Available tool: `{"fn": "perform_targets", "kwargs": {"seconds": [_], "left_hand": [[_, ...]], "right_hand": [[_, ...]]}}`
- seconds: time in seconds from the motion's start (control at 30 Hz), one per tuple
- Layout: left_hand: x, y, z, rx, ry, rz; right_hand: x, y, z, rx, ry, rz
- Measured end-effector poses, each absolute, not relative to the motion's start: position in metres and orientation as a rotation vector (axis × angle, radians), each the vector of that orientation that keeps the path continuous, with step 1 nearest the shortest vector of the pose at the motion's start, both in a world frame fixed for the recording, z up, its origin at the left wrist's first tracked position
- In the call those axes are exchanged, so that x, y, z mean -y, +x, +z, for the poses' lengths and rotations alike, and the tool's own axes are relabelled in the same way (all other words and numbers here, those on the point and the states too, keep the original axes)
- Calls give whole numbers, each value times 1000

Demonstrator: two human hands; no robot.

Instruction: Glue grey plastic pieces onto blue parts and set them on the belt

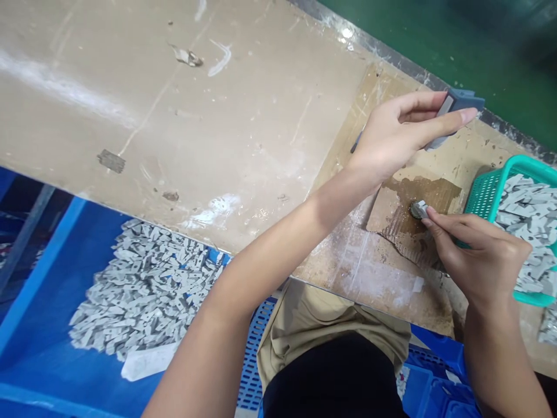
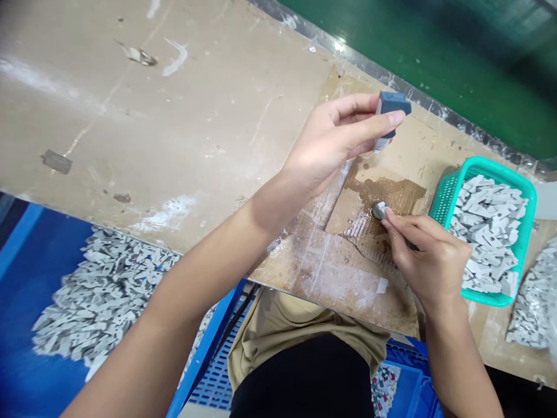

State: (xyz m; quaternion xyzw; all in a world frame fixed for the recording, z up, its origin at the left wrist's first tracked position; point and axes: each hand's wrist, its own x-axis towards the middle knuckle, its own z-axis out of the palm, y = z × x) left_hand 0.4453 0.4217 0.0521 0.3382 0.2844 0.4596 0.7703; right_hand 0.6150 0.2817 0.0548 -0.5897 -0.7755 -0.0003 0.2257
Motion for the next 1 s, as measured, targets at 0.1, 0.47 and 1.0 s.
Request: {"fn": "perform_targets", "kwargs": {"seconds": [0.1, 0.47, 1.0], "left_hand": [[-422, 444, 53, -646, 758, 998], [-422, 442, 40, -596, 831, 1058], [-414, 448, 38, -613, 819, 891]], "right_hand": [[-279, 616, 58, 2074, -1581, -90], [-285, 609, 60, 1966, -1564, -57], [-277, 613, 76, 1596, -1502, -72]]}}
